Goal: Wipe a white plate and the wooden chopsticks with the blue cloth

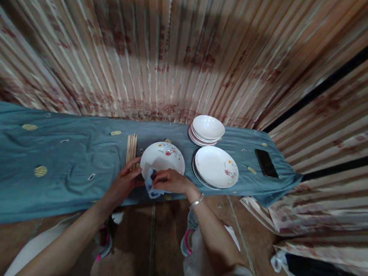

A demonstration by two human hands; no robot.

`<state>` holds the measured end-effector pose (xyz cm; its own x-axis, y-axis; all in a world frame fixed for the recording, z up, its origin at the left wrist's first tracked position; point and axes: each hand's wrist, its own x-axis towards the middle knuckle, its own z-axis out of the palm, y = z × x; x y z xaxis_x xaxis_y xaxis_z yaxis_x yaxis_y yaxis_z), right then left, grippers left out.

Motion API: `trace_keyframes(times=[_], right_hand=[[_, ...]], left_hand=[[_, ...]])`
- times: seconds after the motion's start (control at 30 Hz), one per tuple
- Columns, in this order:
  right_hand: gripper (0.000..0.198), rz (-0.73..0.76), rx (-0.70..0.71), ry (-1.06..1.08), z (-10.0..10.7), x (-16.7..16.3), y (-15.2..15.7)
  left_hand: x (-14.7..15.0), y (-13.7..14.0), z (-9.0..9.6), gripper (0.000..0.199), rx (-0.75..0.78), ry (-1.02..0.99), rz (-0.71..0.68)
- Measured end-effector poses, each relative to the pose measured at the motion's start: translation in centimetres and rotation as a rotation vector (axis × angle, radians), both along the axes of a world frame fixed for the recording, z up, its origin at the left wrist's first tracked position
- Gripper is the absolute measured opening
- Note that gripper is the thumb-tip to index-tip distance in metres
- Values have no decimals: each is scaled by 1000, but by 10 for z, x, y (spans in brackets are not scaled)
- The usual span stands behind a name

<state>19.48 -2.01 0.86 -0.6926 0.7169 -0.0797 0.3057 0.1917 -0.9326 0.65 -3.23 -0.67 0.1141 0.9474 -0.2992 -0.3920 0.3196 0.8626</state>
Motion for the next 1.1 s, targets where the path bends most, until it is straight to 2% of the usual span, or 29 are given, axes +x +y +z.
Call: trace_keyframes(times=[0.3, 0.4, 0.53, 0.67, 0.83, 0.97, 1.1], right_hand=[[14, -41, 143, -417, 7, 21, -8], [12, -124, 204, -564, 5, 26, -9], [11, -303, 365, -697, -4, 29, -3], [21, -460, 510, -648, -16, 30, 9], [28, -604, 640, -440, -36, 24, 26], [41, -653, 631, -284, -45, 9, 35], [43, -658, 596, -198, -45, -7, 41]], left_hand=[[0, 2, -3, 61, 26, 56, -26], [1, 2, 0, 63, 23, 55, -33], [1, 2, 0, 59, 25, 52, -27], [3, 2, 1, 58, 30, 63, -30], [8, 3, 2, 56, 17, 54, -23], [9, 2, 2, 55, 28, 50, -25], [9, 1, 2, 56, 25, 43, -21]])
